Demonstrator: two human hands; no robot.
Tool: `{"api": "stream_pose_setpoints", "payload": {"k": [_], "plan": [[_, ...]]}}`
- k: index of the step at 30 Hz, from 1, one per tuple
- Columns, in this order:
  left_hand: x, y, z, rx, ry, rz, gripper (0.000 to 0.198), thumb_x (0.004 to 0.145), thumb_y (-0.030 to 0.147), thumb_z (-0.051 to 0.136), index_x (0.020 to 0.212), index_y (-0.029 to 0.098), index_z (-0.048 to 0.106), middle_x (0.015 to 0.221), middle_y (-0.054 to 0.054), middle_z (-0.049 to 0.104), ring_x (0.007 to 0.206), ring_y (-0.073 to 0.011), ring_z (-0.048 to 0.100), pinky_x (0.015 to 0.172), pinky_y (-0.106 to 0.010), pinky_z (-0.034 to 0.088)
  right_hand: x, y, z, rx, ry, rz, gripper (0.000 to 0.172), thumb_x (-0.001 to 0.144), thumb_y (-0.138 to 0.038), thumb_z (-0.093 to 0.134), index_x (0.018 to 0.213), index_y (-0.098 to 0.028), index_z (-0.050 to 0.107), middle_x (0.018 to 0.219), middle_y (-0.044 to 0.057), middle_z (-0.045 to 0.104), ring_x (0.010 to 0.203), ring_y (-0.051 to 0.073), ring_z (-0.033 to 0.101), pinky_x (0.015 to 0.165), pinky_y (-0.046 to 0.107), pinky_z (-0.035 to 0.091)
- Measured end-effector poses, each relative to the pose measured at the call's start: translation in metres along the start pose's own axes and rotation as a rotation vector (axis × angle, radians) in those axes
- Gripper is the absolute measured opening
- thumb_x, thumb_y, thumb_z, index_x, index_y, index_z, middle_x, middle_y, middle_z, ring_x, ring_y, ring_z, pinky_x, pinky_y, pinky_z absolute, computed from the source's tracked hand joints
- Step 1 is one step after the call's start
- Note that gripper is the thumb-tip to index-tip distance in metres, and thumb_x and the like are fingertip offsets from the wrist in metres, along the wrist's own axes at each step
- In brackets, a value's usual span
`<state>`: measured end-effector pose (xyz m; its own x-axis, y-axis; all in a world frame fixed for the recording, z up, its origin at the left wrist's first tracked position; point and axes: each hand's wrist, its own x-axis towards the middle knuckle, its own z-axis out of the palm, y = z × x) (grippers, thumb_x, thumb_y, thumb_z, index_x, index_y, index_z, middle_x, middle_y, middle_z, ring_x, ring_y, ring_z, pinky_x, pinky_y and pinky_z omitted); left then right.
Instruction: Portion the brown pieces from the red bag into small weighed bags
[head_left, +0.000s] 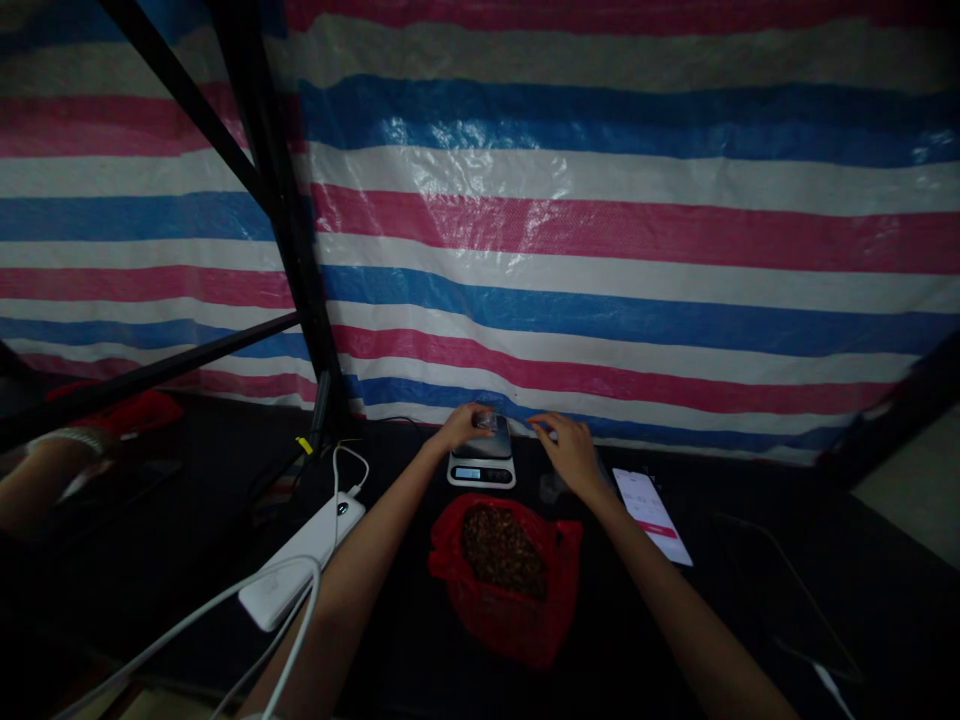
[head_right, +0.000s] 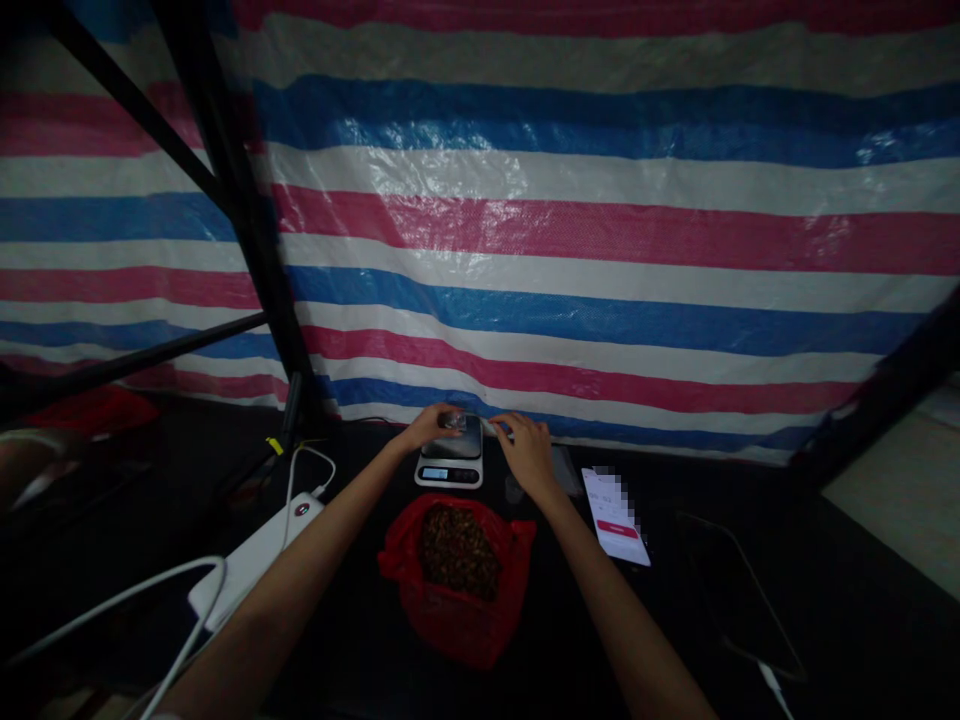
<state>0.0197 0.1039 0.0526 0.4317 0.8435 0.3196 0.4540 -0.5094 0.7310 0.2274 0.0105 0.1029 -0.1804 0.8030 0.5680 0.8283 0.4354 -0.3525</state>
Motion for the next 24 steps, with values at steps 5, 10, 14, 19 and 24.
{"api": "stream_pose_setpoints", "payload": {"k": [5,10,14,19,24], "plan": [[-0.003,-0.007,0.008,0.046,0.029,0.004,0.065,0.054,0.032,0.074,0.112,0.013,0.053,0.116,-0.012,0.053,0.109,-0.0272,0.045,0.094,-0.039,0.031,-0.047,0.035,-0.003,0.172,-0.148,0.088,0.022,0.08,-0.03,0.045,0.093,-0.024,0.061,0.095,0.001,0.064,0.083,0.018,0.058,0.078,0.032,0.04],[-0.041,0.012,0.0,-0.088,0.187,0.061,0.044,0.078,0.038,0.052,0.116,0.017,0.048,0.118,-0.009,0.051,0.111,-0.0208,0.045,0.097,-0.036,0.03,-0.085,0.045,-0.009,0.291,-0.184,0.171,0.025,0.081,-0.034,0.042,0.095,-0.024,0.059,0.098,0.002,0.063,0.089,0.018,0.057,0.079,0.031,0.043],[-0.09,0.028,-0.011,-0.215,0.101,0.002,0.035,0.085,0.038,0.04,0.108,0.017,0.055,0.11,-0.007,0.057,0.105,-0.0189,0.05,0.095,-0.034,0.034,-0.097,0.047,-0.006,0.122,-0.196,0.101,0.031,0.076,-0.029,0.049,0.106,-0.026,0.053,0.108,0.003,0.057,0.099,0.021,0.052,0.086,0.036,0.039],[-0.145,0.037,-0.004,-0.211,-0.035,-0.079,0.036,0.086,0.039,0.036,0.112,0.02,0.052,0.113,-0.005,0.054,0.107,-0.0178,0.047,0.096,-0.033,0.033,-0.104,0.058,0.024,-0.019,-0.193,0.073,0.06,0.073,-0.031,0.052,0.128,-0.02,0.031,0.125,0.01,0.044,0.112,0.026,0.041,0.088,0.04,0.037],[-0.172,0.041,0.022,-0.01,-0.008,-0.119,0.042,0.084,0.042,0.038,0.122,0.022,0.043,0.119,-0.006,0.048,0.112,-0.0184,0.04,0.1,-0.035,0.028,-0.106,0.062,0.049,0.023,-0.21,0.162,0.05,0.075,-0.036,0.05,0.121,-0.022,0.039,0.116,0.008,0.052,0.107,0.025,0.046,0.084,0.041,0.039]]}}
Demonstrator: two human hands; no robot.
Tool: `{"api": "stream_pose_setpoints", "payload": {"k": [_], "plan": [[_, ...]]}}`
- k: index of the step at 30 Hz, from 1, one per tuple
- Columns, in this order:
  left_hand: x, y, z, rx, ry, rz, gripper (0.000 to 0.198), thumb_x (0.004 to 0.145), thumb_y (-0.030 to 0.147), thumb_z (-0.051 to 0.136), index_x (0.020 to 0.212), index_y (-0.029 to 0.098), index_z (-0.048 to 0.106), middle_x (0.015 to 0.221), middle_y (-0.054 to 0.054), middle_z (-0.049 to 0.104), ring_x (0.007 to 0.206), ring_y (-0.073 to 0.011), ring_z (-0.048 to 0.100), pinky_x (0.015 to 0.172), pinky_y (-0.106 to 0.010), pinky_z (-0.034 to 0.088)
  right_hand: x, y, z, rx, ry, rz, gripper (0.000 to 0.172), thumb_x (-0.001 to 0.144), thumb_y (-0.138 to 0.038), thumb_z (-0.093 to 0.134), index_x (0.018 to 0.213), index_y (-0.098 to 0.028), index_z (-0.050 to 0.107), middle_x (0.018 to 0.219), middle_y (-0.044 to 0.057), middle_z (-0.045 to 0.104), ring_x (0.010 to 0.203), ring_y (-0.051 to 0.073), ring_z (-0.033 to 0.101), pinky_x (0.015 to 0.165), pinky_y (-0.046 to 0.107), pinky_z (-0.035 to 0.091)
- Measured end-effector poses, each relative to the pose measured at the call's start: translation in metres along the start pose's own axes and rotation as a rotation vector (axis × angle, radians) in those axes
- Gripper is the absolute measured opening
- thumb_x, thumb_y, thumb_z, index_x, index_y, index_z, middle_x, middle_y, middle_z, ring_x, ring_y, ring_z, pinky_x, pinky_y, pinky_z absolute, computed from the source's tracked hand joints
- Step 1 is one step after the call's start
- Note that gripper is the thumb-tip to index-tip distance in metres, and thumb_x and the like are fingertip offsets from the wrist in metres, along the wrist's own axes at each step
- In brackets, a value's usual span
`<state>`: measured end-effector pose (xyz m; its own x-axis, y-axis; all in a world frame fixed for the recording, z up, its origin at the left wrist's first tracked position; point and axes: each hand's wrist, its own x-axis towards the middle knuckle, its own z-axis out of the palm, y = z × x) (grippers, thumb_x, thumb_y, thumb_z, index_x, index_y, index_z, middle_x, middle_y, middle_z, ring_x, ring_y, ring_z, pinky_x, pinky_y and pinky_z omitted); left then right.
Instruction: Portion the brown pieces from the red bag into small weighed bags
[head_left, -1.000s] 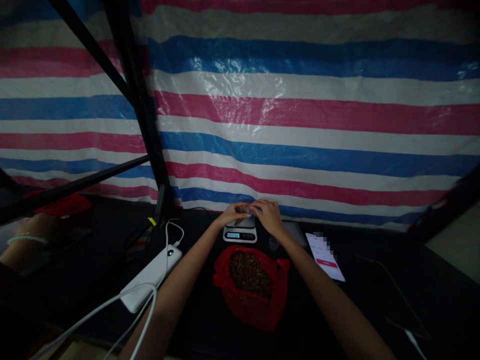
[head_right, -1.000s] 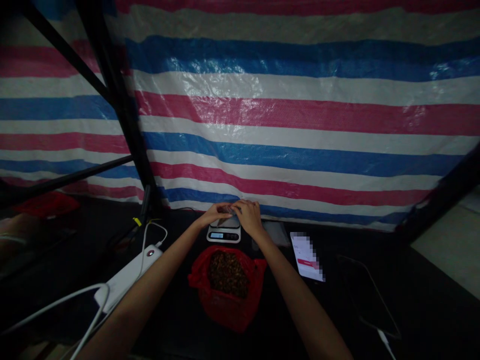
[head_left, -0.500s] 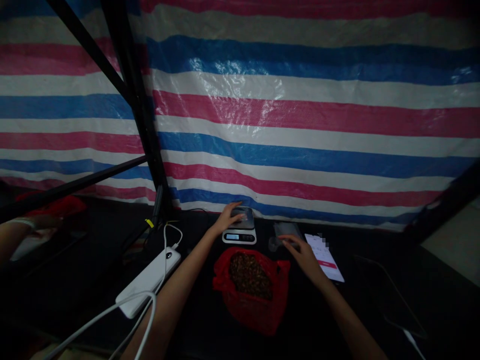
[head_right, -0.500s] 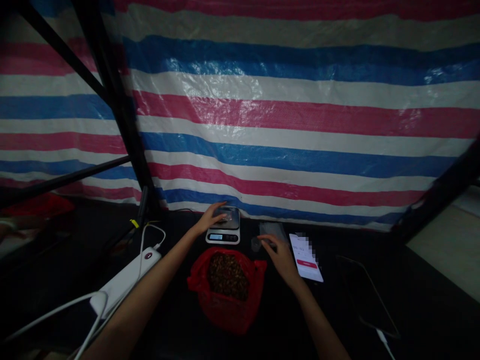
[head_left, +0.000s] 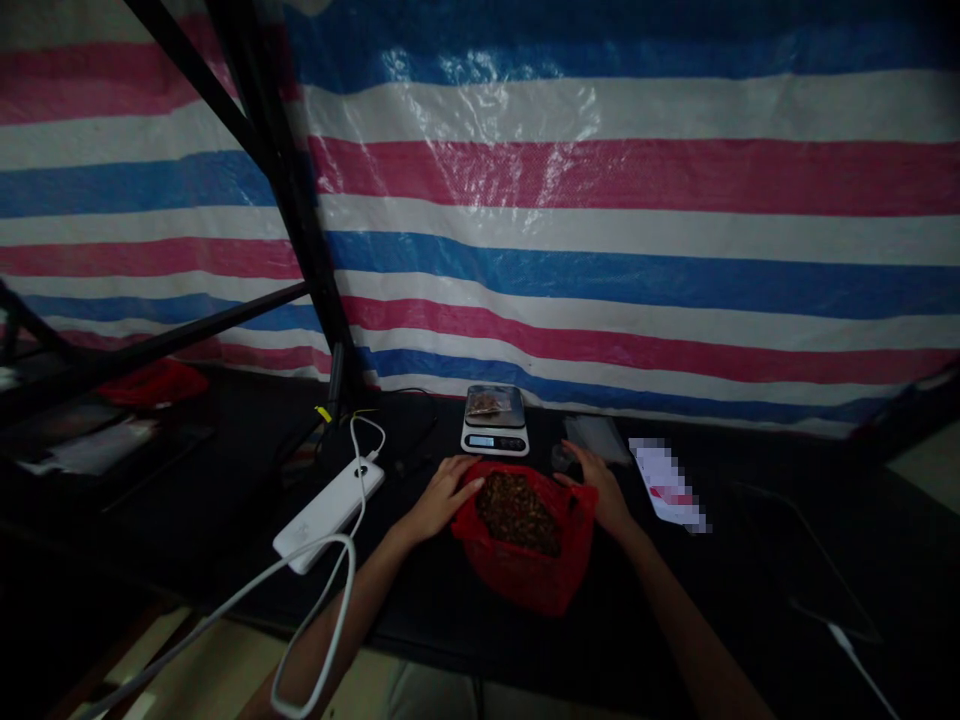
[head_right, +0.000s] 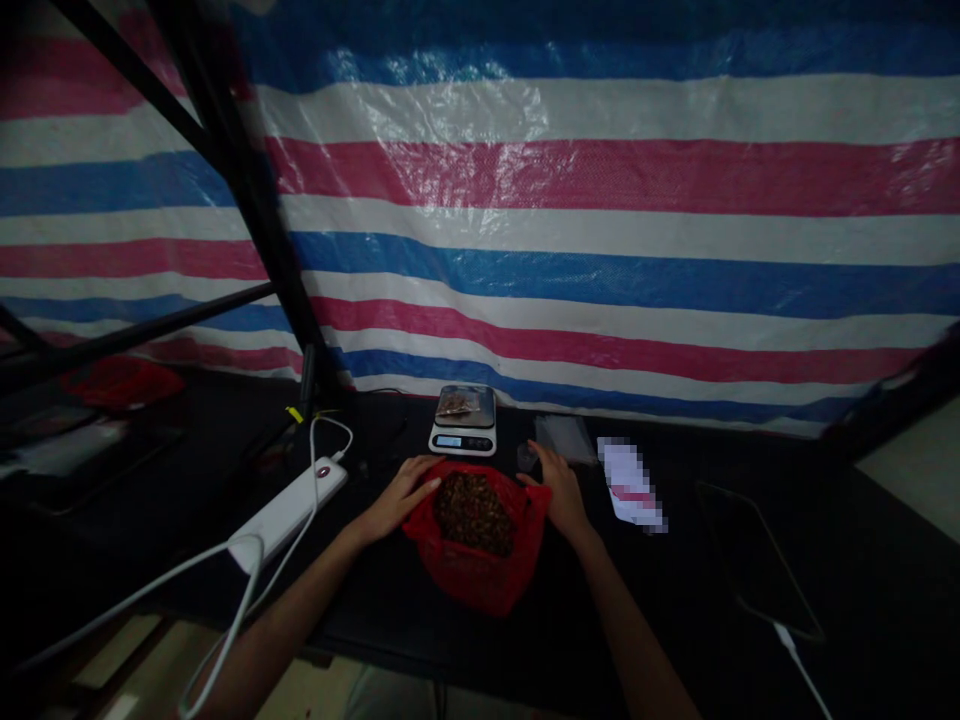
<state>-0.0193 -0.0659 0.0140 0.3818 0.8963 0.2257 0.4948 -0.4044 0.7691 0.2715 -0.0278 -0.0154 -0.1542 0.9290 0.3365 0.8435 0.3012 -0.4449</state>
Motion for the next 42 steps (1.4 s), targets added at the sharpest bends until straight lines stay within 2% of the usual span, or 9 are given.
{"api": "stream_pose_setpoints", "payload": {"k": [5,10,14,22,28,32,34,37,42], "plan": [[-0.005,0.004,0.012,0.066,-0.018,0.01,0.046,0.082,0.043,0.043,0.123,0.023,0.041,0.117,-0.006,0.048,0.11,-0.0199,0.041,0.097,-0.036,0.031,-0.003,-0.004,0.005,0.169,0.023,0.023,0.038,0.073,-0.035,0.053,0.109,-0.024,0.049,0.104,0.004,0.059,0.097,0.022,0.052,0.084,0.04,0.039],[-0.007,0.007,0.012,0.101,-0.045,0.05,0.04,0.082,0.037,0.045,0.119,0.022,0.044,0.109,-0.006,0.052,0.101,-0.019,0.046,0.091,-0.034,0.035,-0.007,-0.004,0.006,0.342,0.004,0.005,0.043,0.072,-0.035,0.052,0.113,-0.021,0.049,0.107,0.007,0.059,0.101,0.021,0.052,0.089,0.04,0.037],[-0.008,0.004,0.014,0.148,-0.035,0.052,0.044,0.082,0.037,0.045,0.124,0.023,0.039,0.11,-0.006,0.051,0.101,-0.0191,0.045,0.09,-0.034,0.036,-0.007,-0.004,0.006,0.439,-0.047,0.092,0.055,0.072,-0.036,0.053,0.123,-0.021,0.041,0.108,0.008,0.06,0.097,0.022,0.055,0.083,0.04,0.042],[-0.008,0.004,0.011,0.209,-0.05,0.093,0.036,0.083,0.037,0.043,0.115,0.023,0.046,0.108,-0.005,0.052,0.099,-0.018,0.047,0.09,-0.032,0.036,-0.008,-0.001,0.012,0.511,-0.046,0.096,0.058,0.07,-0.039,0.055,0.124,-0.02,0.041,0.112,0.01,0.057,0.099,0.023,0.054,0.084,0.04,0.042],[-0.011,0.008,0.01,0.314,-0.007,0.104,0.032,0.084,0.037,0.04,0.111,0.023,0.049,0.107,-0.004,0.053,0.099,-0.0187,0.047,0.089,-0.034,0.035,-0.002,0.001,-0.006,0.633,0.121,0.179,0.057,0.071,-0.043,0.052,0.123,-0.023,0.04,0.125,0.011,0.047,0.107,0.024,0.05,0.079,0.038,0.046],[-0.01,0.015,0.004,0.343,0.081,0.114,0.03,0.086,0.036,0.038,0.111,0.025,0.049,0.109,-0.004,0.051,0.1,-0.0183,0.046,0.087,-0.034,0.035,0.021,-0.017,-0.03,0.606,0.273,0.177,0.04,0.074,-0.043,0.047,0.107,-0.02,0.054,0.108,0.01,0.06,0.096,0.023,0.057,0.074,0.034,0.047],[-0.009,0.019,0.0,0.332,0.126,0.116,0.027,0.087,0.034,0.036,0.109,0.026,0.051,0.108,-0.003,0.052,0.1,-0.0176,0.046,0.087,-0.033,0.035,0.042,-0.034,-0.034,0.578,0.183,0.143,0.037,0.075,-0.042,0.045,0.099,-0.017,0.057,0.085,0.008,0.066,0.075,0.02,0.061,0.061,0.029,0.048],[-0.009,0.022,-0.006,0.324,0.154,0.122,0.025,0.088,0.03,0.034,0.102,0.025,0.054,0.103,-0.003,0.054,0.097,-0.017,0.047,0.086,-0.033,0.034,0.078,-0.06,-0.022,0.498,-0.061,0.114,0.037,0.077,-0.038,0.043,0.104,-0.015,0.054,0.059,0.001,0.064,0.041,0.013,0.053,0.039,0.023,0.04],[-0.009,0.02,-0.012,0.34,0.206,0.12,0.025,0.088,0.025,0.033,0.091,0.021,0.058,0.095,-0.003,0.057,0.091,-0.0166,0.048,0.084,-0.034,0.033,0.116,-0.082,0.013,0.336,-0.174,0.146,0.022,0.074,-0.023,0.05,0.094,-0.015,0.056,0.041,-0.005,0.055,0.029,0.01,0.045,0.032,0.019,0.034]]}}
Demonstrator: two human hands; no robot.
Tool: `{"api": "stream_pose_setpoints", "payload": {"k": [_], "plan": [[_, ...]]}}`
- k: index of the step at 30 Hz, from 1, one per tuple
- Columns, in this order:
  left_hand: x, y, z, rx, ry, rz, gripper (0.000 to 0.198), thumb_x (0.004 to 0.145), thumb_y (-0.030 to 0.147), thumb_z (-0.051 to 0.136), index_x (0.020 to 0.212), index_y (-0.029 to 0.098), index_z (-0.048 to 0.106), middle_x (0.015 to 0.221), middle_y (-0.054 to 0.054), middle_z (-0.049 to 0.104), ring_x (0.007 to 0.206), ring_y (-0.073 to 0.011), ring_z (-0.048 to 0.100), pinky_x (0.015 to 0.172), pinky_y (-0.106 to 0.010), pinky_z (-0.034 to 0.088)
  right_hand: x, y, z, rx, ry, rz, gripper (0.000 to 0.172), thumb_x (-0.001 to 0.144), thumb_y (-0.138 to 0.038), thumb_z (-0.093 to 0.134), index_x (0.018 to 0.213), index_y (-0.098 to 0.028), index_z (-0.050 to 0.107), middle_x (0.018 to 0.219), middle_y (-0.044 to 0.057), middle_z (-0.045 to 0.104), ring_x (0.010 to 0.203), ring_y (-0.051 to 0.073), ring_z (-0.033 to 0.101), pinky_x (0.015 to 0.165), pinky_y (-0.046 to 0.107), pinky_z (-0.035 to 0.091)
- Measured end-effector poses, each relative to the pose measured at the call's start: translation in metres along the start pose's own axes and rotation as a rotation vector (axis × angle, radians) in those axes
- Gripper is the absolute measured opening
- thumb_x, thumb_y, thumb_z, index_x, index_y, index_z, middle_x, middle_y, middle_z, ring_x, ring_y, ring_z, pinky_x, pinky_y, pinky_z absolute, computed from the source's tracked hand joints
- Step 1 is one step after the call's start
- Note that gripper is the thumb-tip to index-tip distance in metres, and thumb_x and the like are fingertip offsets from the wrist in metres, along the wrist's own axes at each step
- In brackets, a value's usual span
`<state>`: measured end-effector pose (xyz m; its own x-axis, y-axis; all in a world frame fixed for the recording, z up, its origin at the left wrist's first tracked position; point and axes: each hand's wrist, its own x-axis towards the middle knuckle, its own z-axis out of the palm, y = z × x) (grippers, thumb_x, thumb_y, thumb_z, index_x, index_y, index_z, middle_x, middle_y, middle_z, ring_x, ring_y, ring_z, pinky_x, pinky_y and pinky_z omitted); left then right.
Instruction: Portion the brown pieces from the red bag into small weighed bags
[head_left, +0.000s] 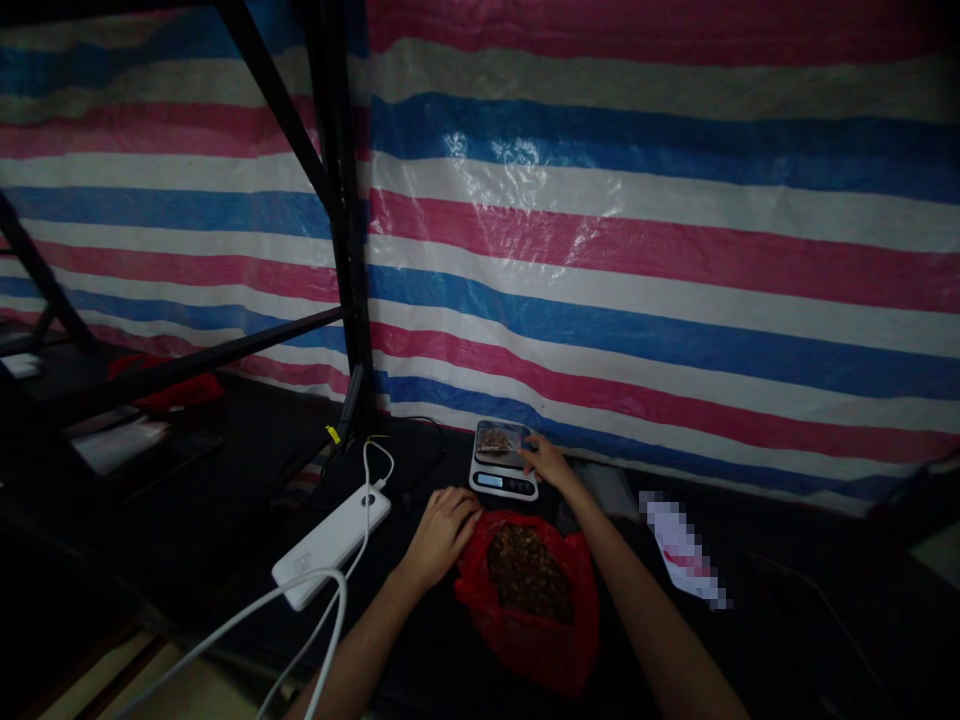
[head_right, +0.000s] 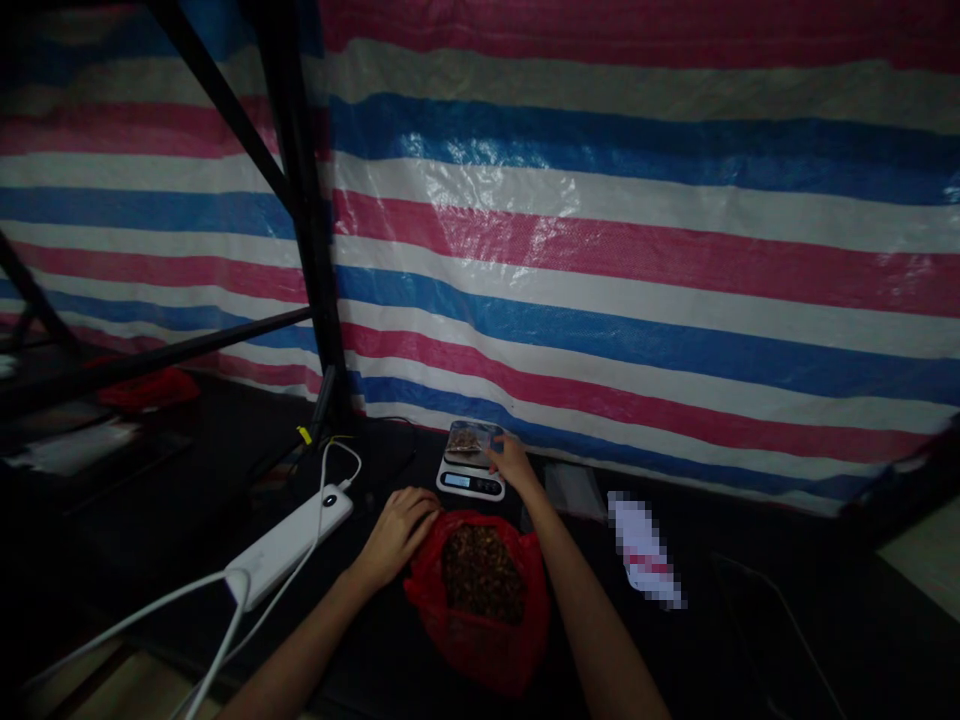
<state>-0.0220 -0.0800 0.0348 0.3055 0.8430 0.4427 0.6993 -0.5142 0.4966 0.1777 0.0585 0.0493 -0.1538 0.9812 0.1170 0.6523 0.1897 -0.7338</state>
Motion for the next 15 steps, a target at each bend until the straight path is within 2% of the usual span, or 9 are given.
{"api": "stream_pose_setpoints", "payload": {"k": [3,7,10,11,13,15], "plan": [[0.001,-0.002,-0.001,0.021,0.017,-0.009,0.025,0.087,0.023,0.033,0.088,0.02,0.058,0.091,-0.003,0.058,0.089,-0.0161,0.049,0.084,-0.034,0.032,0.005,-0.003,0.012,-0.075,0.019,-0.016,0.013,0.074,-0.016,0.047,0.08,-0.017,0.058,0.042,-0.005,0.054,0.032,0.01,0.048,0.035,0.019,0.035],[0.002,-0.002,-0.001,0.018,0.017,-0.002,0.024,0.087,0.022,0.034,0.088,0.021,0.058,0.09,-0.003,0.059,0.089,-0.0166,0.049,0.086,-0.036,0.031,-0.007,-0.015,0.018,-0.153,0.021,-0.049,0.013,0.078,-0.016,0.043,0.076,-0.018,0.057,0.054,-0.001,0.061,0.038,0.012,0.054,0.041,0.021,0.038],[0.001,0.001,-0.001,-0.018,0.057,-0.009,0.025,0.087,0.022,0.034,0.091,0.022,0.058,0.094,-0.003,0.058,0.092,-0.0171,0.049,0.088,-0.037,0.03,-0.031,-0.034,0.014,-0.278,0.057,-0.124,0.013,0.081,-0.021,0.043,0.086,-0.019,0.055,0.067,0.005,0.065,0.054,0.017,0.061,0.051,0.024,0.04],[0.001,0.001,-0.001,-0.029,0.086,-0.02,0.025,0.086,0.022,0.034,0.092,0.023,0.058,0.097,-0.004,0.057,0.095,-0.0175,0.048,0.089,-0.038,0.03,-0.041,-0.04,0.012,-0.404,0.072,-0.188,0.016,0.083,-0.023,0.04,0.09,-0.019,0.054,0.07,0.006,0.065,0.059,0.019,0.062,0.053,0.025,0.039],[0.0,0.002,-0.003,-0.053,0.145,-0.049,0.024,0.086,0.023,0.036,0.096,0.024,0.058,0.103,-0.004,0.055,0.1,-0.0185,0.046,0.09,-0.038,0.03,-0.063,-0.051,0.007,-0.582,0.036,-0.278,0.02,0.086,-0.026,0.034,0.097,-0.021,0.05,0.07,0.006,0.065,0.061,0.02,0.062,0.052,0.026,0.037],[0.001,0.001,-0.004,-0.088,0.182,-0.082,0.025,0.085,0.025,0.038,0.102,0.026,0.056,0.11,-0.003,0.052,0.105,-0.0191,0.043,0.092,-0.038,0.03,-0.083,-0.055,0.003,-0.633,-0.026,-0.357,0.02,0.088,-0.025,0.031,0.096,-0.023,0.049,0.07,0.004,0.065,0.06,0.019,0.062,0.051,0.025,0.034]]}}
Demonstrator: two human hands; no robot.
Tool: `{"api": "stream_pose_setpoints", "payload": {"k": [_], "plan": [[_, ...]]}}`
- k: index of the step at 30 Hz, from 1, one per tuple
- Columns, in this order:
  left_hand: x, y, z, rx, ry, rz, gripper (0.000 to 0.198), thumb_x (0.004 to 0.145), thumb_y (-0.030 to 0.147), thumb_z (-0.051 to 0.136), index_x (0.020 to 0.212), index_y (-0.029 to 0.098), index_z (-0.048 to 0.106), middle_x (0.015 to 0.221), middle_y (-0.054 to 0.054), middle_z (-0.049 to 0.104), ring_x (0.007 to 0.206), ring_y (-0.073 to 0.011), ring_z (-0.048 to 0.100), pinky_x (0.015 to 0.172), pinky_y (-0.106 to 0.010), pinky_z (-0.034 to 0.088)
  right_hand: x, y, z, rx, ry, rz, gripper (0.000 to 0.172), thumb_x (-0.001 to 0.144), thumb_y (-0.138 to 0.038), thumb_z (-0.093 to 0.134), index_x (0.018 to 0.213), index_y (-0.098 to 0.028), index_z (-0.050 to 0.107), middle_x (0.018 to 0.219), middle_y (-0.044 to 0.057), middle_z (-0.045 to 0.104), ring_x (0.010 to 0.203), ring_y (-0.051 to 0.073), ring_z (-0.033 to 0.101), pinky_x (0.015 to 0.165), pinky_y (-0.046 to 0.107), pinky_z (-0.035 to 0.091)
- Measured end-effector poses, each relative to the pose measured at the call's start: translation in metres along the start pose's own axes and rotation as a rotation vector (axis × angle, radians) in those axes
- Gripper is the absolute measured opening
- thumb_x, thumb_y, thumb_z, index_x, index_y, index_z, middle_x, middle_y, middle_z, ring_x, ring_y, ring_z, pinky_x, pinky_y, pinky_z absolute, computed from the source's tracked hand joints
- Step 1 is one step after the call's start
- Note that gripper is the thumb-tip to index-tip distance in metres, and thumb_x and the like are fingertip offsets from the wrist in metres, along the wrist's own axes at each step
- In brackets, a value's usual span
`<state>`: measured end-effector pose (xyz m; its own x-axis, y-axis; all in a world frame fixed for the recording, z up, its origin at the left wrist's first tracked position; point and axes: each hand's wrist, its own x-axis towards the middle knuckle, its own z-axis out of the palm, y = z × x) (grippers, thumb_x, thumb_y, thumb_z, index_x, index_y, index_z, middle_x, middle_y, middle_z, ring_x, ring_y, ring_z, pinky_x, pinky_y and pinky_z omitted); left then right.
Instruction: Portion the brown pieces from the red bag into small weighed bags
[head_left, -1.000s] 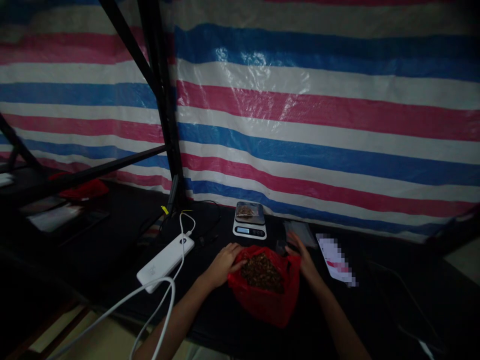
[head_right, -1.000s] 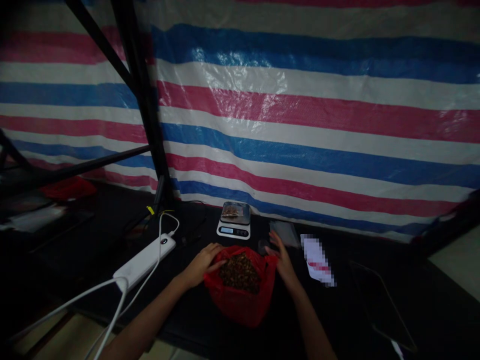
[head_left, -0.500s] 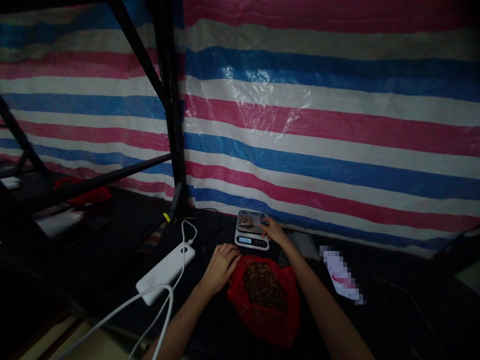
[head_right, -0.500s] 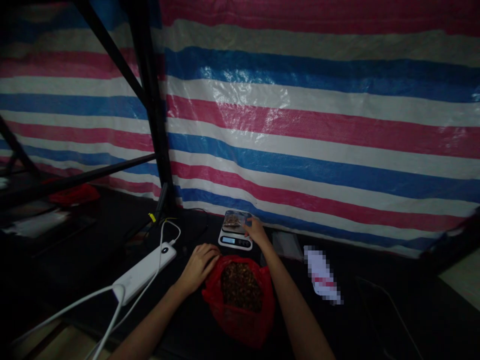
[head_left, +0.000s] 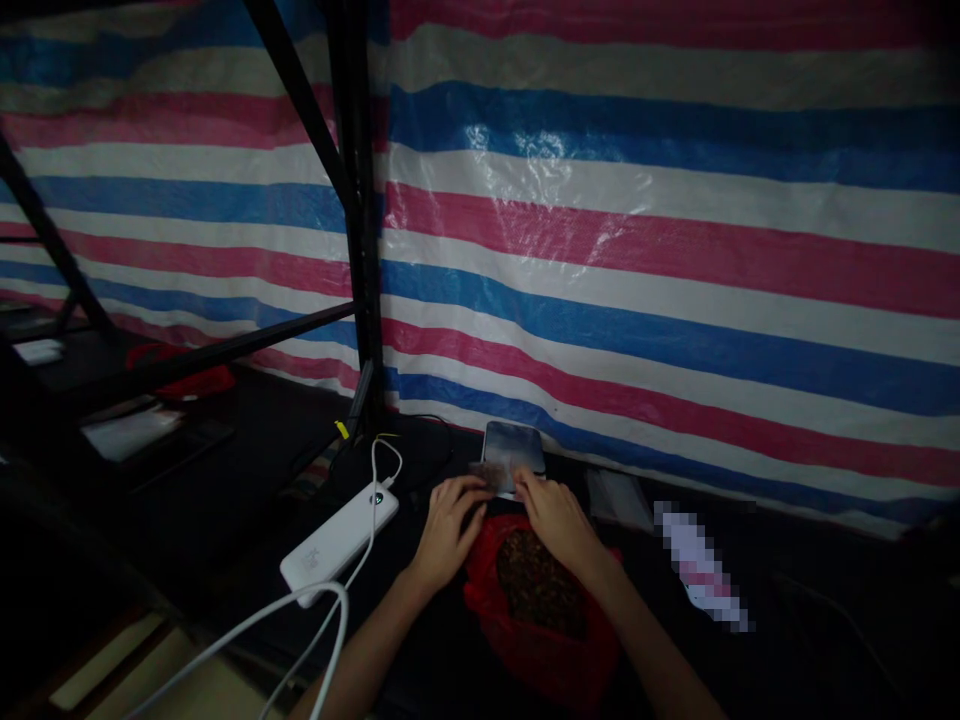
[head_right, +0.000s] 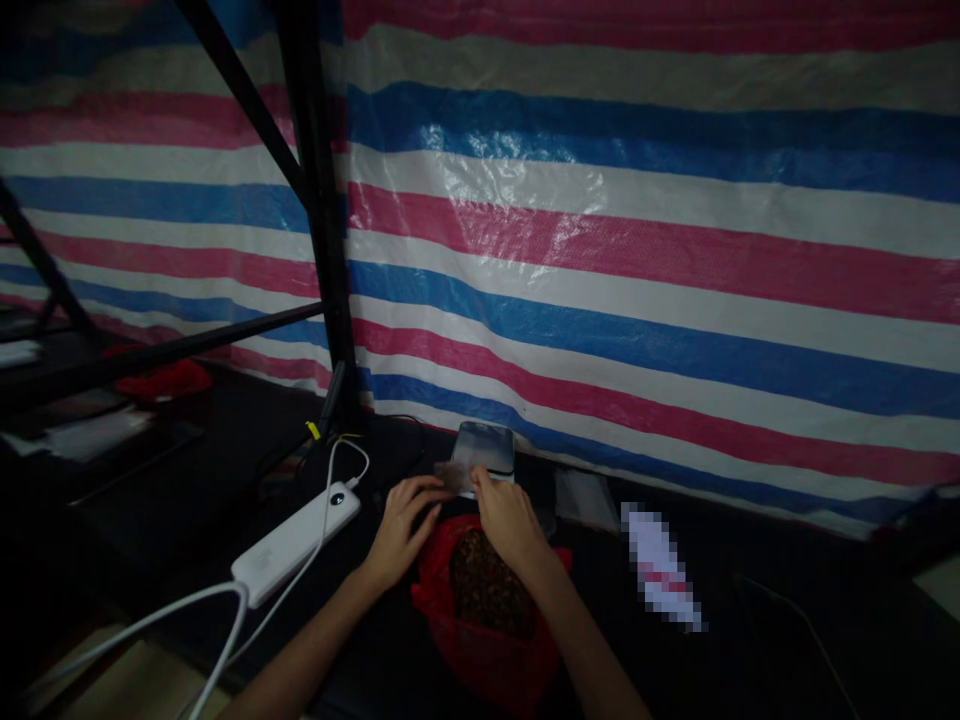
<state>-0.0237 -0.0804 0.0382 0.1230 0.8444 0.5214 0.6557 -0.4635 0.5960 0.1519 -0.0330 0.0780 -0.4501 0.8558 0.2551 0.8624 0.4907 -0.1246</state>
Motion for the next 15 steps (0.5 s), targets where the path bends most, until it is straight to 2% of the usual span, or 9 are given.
{"api": "stream_pose_setpoints", "payload": {"k": [2,4,8,12,15], "plan": [[0.001,-0.004,0.001,-0.052,-0.002,-0.042,0.03,0.084,0.03,0.041,0.113,0.027,0.051,0.115,-0.003,0.05,0.108,-0.0195,0.042,0.093,-0.037,0.031,-0.015,-0.004,-0.001,0.019,-0.019,-0.049,0.019,0.088,-0.025,0.03,0.092,-0.025,0.049,0.073,0.002,0.065,0.061,0.017,0.062,0.051,0.024,0.033],[0.001,-0.009,0.004,-0.135,-0.061,-0.087,0.037,0.082,0.035,0.045,0.118,0.026,0.047,0.116,-0.004,0.051,0.108,-0.0202,0.043,0.093,-0.038,0.032,-0.025,-0.004,0.003,0.058,-0.017,-0.056,0.019,0.088,-0.026,0.03,0.09,-0.026,0.049,0.076,0.0,0.065,0.065,0.017,0.062,0.054,0.024,0.034],[0.003,-0.02,0.018,-0.451,-0.205,-0.182,0.037,0.079,0.039,0.049,0.111,0.021,0.055,0.109,-0.006,0.059,0.101,-0.0205,0.052,0.091,-0.036,0.037,-0.033,0.001,0.014,0.178,0.025,-0.007,0.017,0.087,-0.028,0.032,0.088,-0.027,0.05,0.081,-0.002,0.065,0.073,0.017,0.062,0.059,0.024,0.037],[0.02,-0.03,0.033,-0.786,-0.145,-0.349,0.042,0.07,0.039,0.06,0.103,0.013,0.06,0.1,-0.009,0.064,0.092,-0.0221,0.058,0.085,-0.036,0.043,-0.024,0.011,0.02,0.335,0.104,0.07,0.016,0.085,-0.032,0.037,0.086,-0.027,0.052,0.082,-0.003,0.066,0.076,0.017,0.062,0.064,0.025,0.04],[0.042,-0.034,0.042,-0.894,-0.08,-0.429,0.043,0.06,0.038,0.069,0.093,0.01,0.064,0.092,-0.011,0.067,0.085,-0.0229,0.061,0.081,-0.036,0.045,-0.012,0.019,0.026,0.477,0.197,0.134,0.016,0.082,-0.034,0.042,0.085,-0.026,0.055,0.083,0.0,0.066,0.078,0.018,0.062,0.067,0.027,0.043]]}}
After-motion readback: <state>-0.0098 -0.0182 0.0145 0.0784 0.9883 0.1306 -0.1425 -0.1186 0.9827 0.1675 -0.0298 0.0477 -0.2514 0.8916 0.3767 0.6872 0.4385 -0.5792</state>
